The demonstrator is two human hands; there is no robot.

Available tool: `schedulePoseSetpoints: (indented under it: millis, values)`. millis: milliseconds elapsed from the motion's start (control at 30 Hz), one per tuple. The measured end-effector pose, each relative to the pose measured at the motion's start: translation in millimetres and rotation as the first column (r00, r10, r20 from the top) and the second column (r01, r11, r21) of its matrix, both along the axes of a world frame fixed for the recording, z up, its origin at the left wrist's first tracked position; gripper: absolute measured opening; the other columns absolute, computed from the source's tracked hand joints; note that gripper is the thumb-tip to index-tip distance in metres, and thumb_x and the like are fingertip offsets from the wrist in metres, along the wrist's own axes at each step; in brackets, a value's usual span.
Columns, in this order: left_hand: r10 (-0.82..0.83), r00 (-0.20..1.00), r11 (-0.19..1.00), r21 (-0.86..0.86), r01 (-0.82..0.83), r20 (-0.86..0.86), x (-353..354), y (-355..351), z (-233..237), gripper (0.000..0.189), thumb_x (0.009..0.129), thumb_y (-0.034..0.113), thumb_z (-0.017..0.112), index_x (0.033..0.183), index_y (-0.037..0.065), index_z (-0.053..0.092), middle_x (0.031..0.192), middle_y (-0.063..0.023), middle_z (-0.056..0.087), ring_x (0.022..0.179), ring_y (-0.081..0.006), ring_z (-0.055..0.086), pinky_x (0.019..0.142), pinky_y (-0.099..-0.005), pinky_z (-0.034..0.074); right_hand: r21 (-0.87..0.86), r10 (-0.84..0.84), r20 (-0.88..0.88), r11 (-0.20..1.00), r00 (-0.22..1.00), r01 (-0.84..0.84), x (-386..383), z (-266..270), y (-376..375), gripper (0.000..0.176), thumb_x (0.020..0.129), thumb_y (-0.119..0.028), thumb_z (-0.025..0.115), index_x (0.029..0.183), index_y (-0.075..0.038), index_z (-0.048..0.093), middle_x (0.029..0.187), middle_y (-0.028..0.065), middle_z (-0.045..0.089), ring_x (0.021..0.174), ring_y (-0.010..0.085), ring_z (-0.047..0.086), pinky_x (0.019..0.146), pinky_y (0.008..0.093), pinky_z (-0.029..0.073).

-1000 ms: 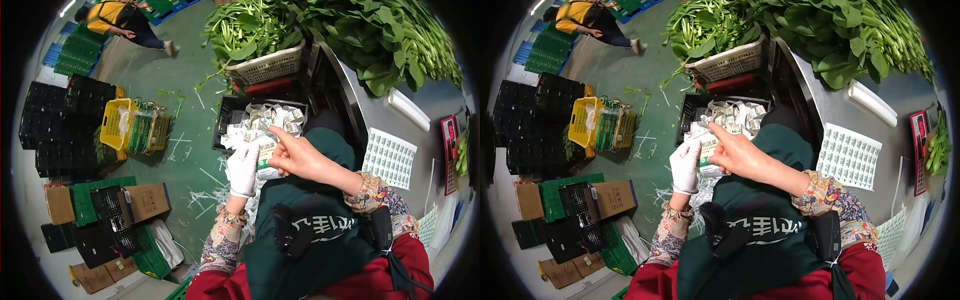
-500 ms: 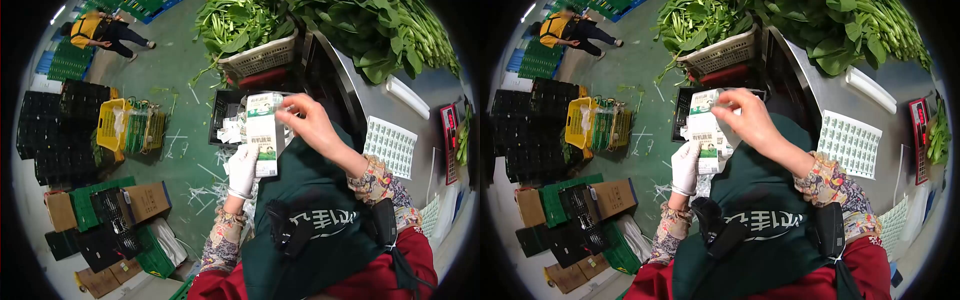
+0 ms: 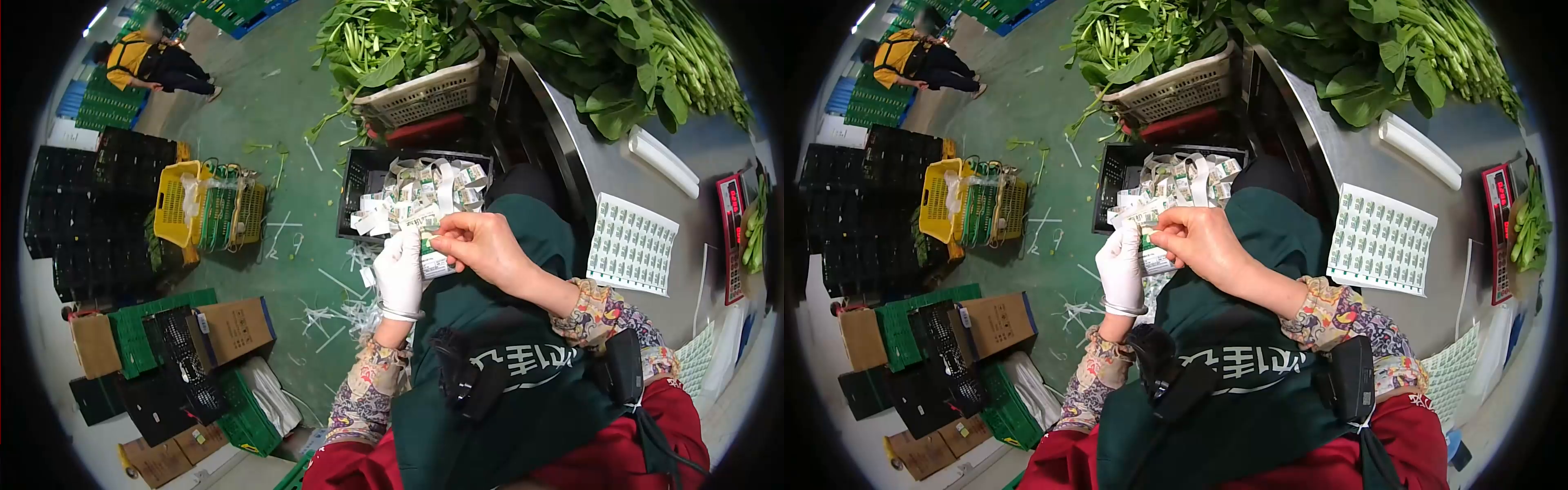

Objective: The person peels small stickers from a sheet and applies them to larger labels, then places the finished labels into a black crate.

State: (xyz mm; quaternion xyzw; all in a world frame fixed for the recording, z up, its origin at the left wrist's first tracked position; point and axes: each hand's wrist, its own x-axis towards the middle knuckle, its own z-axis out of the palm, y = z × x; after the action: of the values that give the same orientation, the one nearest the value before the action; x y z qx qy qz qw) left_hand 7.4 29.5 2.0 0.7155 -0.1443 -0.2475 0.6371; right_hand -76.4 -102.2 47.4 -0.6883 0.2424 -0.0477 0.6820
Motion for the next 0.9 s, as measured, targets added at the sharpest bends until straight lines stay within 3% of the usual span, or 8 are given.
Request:
schedulePoseSetpoints:
  millis: [133, 267, 400, 533, 567, 667, 800, 900]
  values:
    - [-0.081, 0.997, 0.996, 0.032, 0.081, -0.002, -0.8, -0.2, 13.4, 0.025, 0.094, 0.016, 0.052, 0.103, -0.003, 0.064, 0.084, -0.0040, 0.064, 0.070, -0.0062, 0.051, 0.061, -0.0223, 0.042, -0.722, 0.053, 0.115, 0.690, 0.992, 0.047, -1.2, -12.0, -5.4, 0.076, 0.078, -0.017, 0.070, 0.136, 0.003, 0.026, 0.069, 0.0132, 0.062, 0.061, 0.0282, 0.061, 0.057, 0.0336, 0.050]
    - [-0.304, 0.905, 0.944, -0.223, 0.244, -0.297, 10.4, -4.7, 38.2, 0.032, 0.092, 0.012, 0.052, 0.121, -0.001, 0.051, 0.106, -0.0057, 0.059, 0.091, -0.0088, 0.055, 0.078, -0.0227, 0.045, -0.301, -0.007, 0.103, 0.953, 0.995, 0.038, 7.4, 1.8, -25.8, 0.072, 0.077, -0.015, 0.070, 0.134, 0.001, 0.029, 0.064, 0.0119, 0.054, 0.055, 0.0226, 0.054, 0.055, 0.0333, 0.044]
    - [-0.435, 0.835, 0.864, 0.106, 0.493, -0.336, 7.0, 11.3, 6.6, 0.026, 0.089, 0.012, 0.060, 0.111, -0.001, 0.058, 0.095, -0.0060, 0.064, 0.085, -0.0106, 0.058, 0.076, -0.0262, 0.047, -0.027, -0.241, 0.205, 0.968, 0.949, 0.251, 14.1, 8.7, -43.8, 0.059, 0.081, -0.008, 0.064, 0.131, -0.001, 0.034, 0.064, 0.0050, 0.056, 0.056, 0.0092, 0.054, 0.051, 0.0260, 0.044]
    - [-0.210, 0.976, 0.973, 0.080, 0.214, -0.059, 2.1, 13.0, -4.7, 0.024, 0.092, 0.019, 0.056, 0.099, -0.003, 0.063, 0.082, -0.0022, 0.062, 0.074, -0.0082, 0.055, 0.067, -0.0234, 0.045, -0.105, -0.223, 0.054, 0.968, 0.973, 0.227, -1.4, 2.7, -33.4, 0.024, 0.085, -0.015, 0.063, 0.098, 0.005, 0.060, 0.065, 0.0039, 0.062, 0.054, 0.0074, 0.057, 0.049, 0.0224, 0.045]
    - [-0.077, 0.917, 0.995, -0.086, 0.046, -0.391, -2.3, 5.4, 10.2, 0.023, 0.092, 0.019, 0.056, 0.095, -0.003, 0.064, 0.081, -0.0019, 0.061, 0.072, -0.0082, 0.054, 0.065, -0.0235, 0.045, 0.005, -0.179, 0.000, 0.984, 0.984, 0.179, -5.9, 3.5, -25.0, 0.021, 0.085, -0.016, 0.063, 0.088, 0.005, 0.061, 0.064, 0.0046, 0.062, 0.052, 0.0077, 0.058, 0.048, 0.0223, 0.045]
    - [-0.115, 0.985, 0.993, 0.009, 0.117, -0.125, 8.6, 8.9, -5.4, 0.022, 0.093, 0.019, 0.055, 0.093, -0.001, 0.064, 0.083, -0.0025, 0.062, 0.072, -0.0086, 0.055, 0.064, -0.0246, 0.046, 0.159, -0.077, 0.004, 0.984, 0.997, 0.075, -13.4, -7.6, -3.0, 0.026, 0.086, -0.019, 0.063, 0.076, 0.005, 0.062, 0.060, 0.0056, 0.060, 0.049, 0.0082, 0.058, 0.047, 0.0227, 0.045]
    - [-0.105, 0.971, 0.994, -0.021, 0.103, -0.214, -2.6, 3.3, 8.4, 0.024, 0.093, 0.020, 0.055, 0.094, -0.002, 0.064, 0.081, -0.0026, 0.062, 0.070, -0.0087, 0.053, 0.062, -0.0251, 0.044, -0.238, 0.085, -0.170, 0.963, 0.982, -0.125, -13.5, -6.8, -12.0, 0.032, 0.087, -0.024, 0.061, 0.072, 0.004, 0.061, 0.057, 0.0076, 0.060, 0.048, 0.0120, 0.059, 0.047, 0.0256, 0.045]
    - [-0.122, 0.988, 0.993, -0.006, 0.122, -0.095, 7.0, 3.5, 2.2, 0.026, 0.092, 0.019, 0.055, 0.099, -0.004, 0.063, 0.089, -0.0058, 0.064, 0.079, -0.0103, 0.057, 0.068, -0.0257, 0.046, -0.695, 0.116, -0.169, 0.690, 0.979, -0.202, -25.3, -21.6, -25.7, 0.034, 0.089, -0.024, 0.060, 0.069, 0.003, 0.059, 0.050, 0.0050, 0.055, 0.046, 0.0094, 0.055, 0.047, 0.0240, 0.042]
